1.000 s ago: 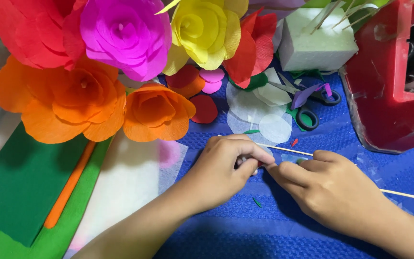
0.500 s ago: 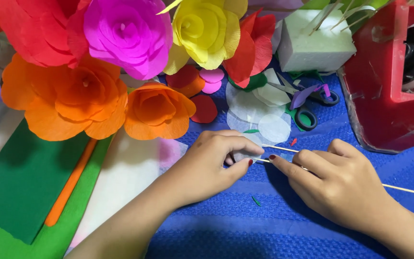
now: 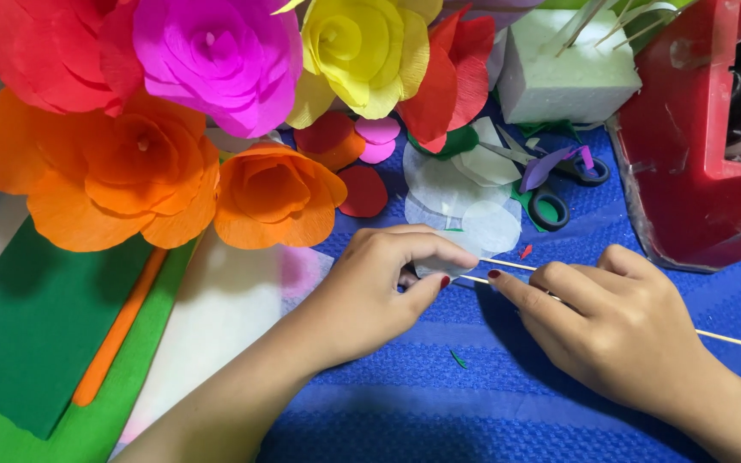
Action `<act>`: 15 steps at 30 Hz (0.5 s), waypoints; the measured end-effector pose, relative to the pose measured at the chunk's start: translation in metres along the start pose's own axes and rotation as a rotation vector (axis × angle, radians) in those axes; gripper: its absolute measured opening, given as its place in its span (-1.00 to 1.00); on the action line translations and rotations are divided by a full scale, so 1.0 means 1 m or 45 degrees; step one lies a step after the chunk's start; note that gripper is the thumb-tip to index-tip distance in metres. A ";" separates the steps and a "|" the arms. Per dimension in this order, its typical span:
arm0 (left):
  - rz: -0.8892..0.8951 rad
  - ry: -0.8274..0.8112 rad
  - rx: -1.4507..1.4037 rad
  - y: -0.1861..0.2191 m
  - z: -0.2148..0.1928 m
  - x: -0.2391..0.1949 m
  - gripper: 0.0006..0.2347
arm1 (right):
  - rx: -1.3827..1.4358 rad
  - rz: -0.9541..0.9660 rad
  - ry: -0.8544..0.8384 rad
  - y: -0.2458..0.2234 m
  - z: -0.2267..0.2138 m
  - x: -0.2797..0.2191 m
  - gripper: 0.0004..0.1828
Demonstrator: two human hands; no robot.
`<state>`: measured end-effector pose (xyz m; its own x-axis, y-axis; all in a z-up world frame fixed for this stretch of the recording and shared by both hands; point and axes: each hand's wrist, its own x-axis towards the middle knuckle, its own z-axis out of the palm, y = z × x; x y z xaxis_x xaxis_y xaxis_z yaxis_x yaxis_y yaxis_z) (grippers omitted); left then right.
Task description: Assembling paper flowers by attaching individual petals to a wooden stick.
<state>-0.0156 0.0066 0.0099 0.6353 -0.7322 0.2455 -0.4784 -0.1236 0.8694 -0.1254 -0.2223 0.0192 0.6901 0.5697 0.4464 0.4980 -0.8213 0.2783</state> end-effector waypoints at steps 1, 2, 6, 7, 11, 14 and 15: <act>0.000 -0.001 -0.001 0.000 0.000 0.000 -0.76 | 0.000 0.001 -0.001 0.000 0.000 0.000 -0.80; 0.001 0.009 -0.005 0.000 0.001 0.001 -0.75 | 0.002 -0.001 0.009 0.000 0.000 0.000 -0.80; -0.019 0.020 -0.019 -0.001 0.002 0.001 -0.75 | 0.015 -0.008 0.019 -0.001 -0.002 0.002 -0.79; -0.020 0.020 -0.019 0.000 0.002 0.001 -0.75 | 0.016 -0.008 0.019 -0.001 -0.001 0.002 -0.79; -0.022 0.019 -0.032 0.000 0.003 0.001 -0.75 | 0.001 -0.001 0.010 -0.001 0.000 0.001 -0.80; -0.013 0.026 -0.037 -0.001 0.004 0.001 -0.74 | -0.014 0.011 0.023 -0.002 -0.002 0.001 -0.81; -0.013 0.032 -0.047 -0.001 0.004 0.001 -0.74 | -0.029 0.020 0.029 -0.002 -0.002 0.001 -0.82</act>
